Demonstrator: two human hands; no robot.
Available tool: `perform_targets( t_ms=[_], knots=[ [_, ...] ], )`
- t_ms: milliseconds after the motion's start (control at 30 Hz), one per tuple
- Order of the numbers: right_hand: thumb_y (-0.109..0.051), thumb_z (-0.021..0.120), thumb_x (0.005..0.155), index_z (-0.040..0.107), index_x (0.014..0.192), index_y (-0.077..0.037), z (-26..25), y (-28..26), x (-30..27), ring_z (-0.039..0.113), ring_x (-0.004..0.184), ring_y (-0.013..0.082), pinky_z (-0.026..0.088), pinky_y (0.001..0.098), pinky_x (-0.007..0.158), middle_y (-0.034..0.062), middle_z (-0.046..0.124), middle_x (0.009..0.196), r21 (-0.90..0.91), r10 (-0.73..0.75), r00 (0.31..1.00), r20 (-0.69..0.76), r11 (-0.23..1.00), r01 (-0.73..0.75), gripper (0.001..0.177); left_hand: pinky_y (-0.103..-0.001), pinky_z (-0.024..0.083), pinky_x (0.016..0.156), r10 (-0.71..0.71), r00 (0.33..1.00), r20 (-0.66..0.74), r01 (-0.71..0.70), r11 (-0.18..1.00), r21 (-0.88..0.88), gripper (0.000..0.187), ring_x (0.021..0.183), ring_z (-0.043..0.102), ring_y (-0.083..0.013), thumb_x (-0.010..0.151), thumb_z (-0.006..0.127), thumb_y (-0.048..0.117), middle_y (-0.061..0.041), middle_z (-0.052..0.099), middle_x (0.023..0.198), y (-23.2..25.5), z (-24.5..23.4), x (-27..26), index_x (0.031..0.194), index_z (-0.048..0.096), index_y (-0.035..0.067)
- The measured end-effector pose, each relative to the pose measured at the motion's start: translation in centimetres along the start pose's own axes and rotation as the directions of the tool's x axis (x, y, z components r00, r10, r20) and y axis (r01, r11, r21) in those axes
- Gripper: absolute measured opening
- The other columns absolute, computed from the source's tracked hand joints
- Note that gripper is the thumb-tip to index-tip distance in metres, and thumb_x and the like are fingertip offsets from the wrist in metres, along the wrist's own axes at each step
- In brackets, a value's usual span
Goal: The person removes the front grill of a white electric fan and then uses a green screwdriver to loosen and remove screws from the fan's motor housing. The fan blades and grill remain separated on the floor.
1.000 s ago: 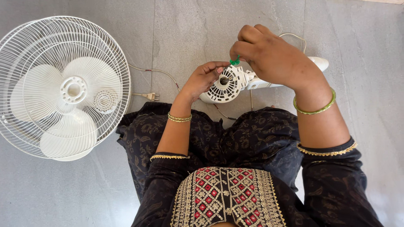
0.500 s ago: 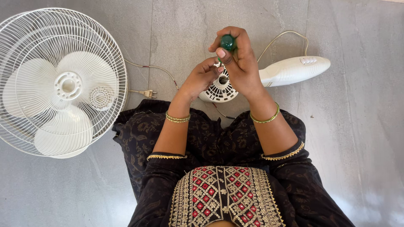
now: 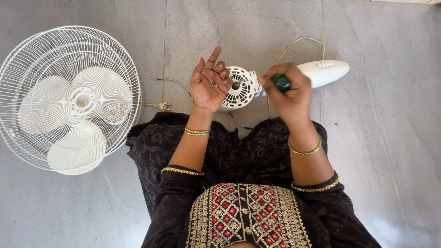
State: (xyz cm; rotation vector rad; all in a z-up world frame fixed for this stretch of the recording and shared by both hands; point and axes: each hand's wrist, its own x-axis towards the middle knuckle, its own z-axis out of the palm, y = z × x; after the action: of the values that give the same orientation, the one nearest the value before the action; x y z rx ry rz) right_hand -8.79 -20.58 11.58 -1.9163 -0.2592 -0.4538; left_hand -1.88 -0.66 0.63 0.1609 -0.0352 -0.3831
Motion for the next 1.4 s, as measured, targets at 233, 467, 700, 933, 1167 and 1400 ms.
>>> perform_targets(
  t_ms=[233, 467, 700, 933, 1167, 1400],
  knots=[
    [-0.012, 0.082, 0.085, 0.070, 0.105, -0.008, 3.1, -1.8, -3.1, 0.068, 0.080, 0.0289, 0.055, 0.0406, 0.065, 0.0073, 0.067, 0.098, -0.329, -0.115, 0.961, 0.253, 0.923, 0.198, 0.024, -0.046, 0.044, 0.117, -0.069, 0.994, 0.084, 0.068, 0.998, 0.018, 0.066, 0.140, 0.051, -0.0302, 0.107, 0.040, 0.053, -0.016, 0.057, 0.146, -2.6, 3.7, -3.4, 0.155, 0.043, 0.008],
    [-0.015, 0.080, 0.079, 0.069, 0.108, -0.009, 2.7, -1.5, -5.5, 0.069, 0.078, 0.0299, 0.056, 0.0417, 0.063, 0.0076, 0.066, 0.100, -0.448, -0.051, 0.960, 0.276, 0.876, 0.176, 0.032, -0.047, 0.041, 0.122, -0.080, 0.996, 0.039, 0.063, 0.944, 0.322, 0.064, 0.141, 0.051, -0.0327, 0.109, 0.037, 0.051, -0.016, 0.055, 0.148, -5.6, 6.2, -5.6, 0.154, 0.045, 0.006],
    [-0.015, 0.083, 0.078, 0.070, 0.097, -0.009, -3.2, -1.1, -8.3, 0.068, 0.079, 0.0311, 0.055, 0.0416, 0.064, 0.0089, 0.066, 0.095, -0.388, -0.057, 0.980, 0.191, 0.913, 0.128, 0.024, -0.045, 0.042, 0.124, -0.197, 0.979, 0.048, 0.172, 0.934, 0.314, 0.059, 0.141, 0.054, -0.0313, 0.108, 0.041, 0.047, -0.015, 0.057, 0.147, -10.9, 7.4, -6.5, 0.150, 0.047, 0.005],
    [-0.008, 0.080, 0.092, 0.075, 0.099, -0.003, -18.7, 7.4, -12.6, 0.063, 0.072, 0.0121, 0.052, 0.0269, 0.062, 0.0051, 0.071, 0.087, -0.271, 0.286, 0.933, -0.220, 0.901, -0.340, 0.009, -0.039, 0.050, 0.108, 0.125, 0.990, 0.063, -0.120, 0.526, 0.842, 0.037, 0.119, 0.062, -0.0216, 0.105, 0.064, 0.024, -0.007, 0.065, 0.125, -12.0, 4.5, -6.1, 0.137, 0.057, 0.007],
    [-0.014, 0.080, 0.083, 0.075, 0.089, -0.003, -23.8, 23.0, -19.9, 0.061, 0.052, 0.0119, 0.050, 0.0271, 0.050, 0.0051, 0.069, 0.070, -0.081, 0.719, 0.548, -0.428, 0.573, -0.815, 0.014, -0.050, 0.039, 0.118, 0.413, 0.842, 0.346, -0.122, -0.480, 0.869, 0.041, 0.138, 0.050, -0.0298, 0.107, 0.069, 0.016, -0.015, 0.051, 0.144, -5.9, 0.0, -7.1, 0.144, 0.055, 0.006],
    [-0.016, 0.080, 0.083, 0.074, 0.089, -0.004, -22.4, 29.9, -22.0, 0.063, 0.052, 0.0124, 0.051, 0.0290, 0.051, 0.0058, 0.071, 0.071, -0.103, 0.767, 0.431, -0.475, 0.438, -0.893, 0.015, -0.070, 0.018, 0.109, 0.291, 0.939, 0.183, 0.116, -0.769, 0.628, 0.044, 0.147, 0.028, -0.0418, 0.105, 0.074, 0.037, -0.018, 0.044, 0.154, -4.7, -1.0, -4.5, 0.139, 0.066, 0.011]
  ],
)
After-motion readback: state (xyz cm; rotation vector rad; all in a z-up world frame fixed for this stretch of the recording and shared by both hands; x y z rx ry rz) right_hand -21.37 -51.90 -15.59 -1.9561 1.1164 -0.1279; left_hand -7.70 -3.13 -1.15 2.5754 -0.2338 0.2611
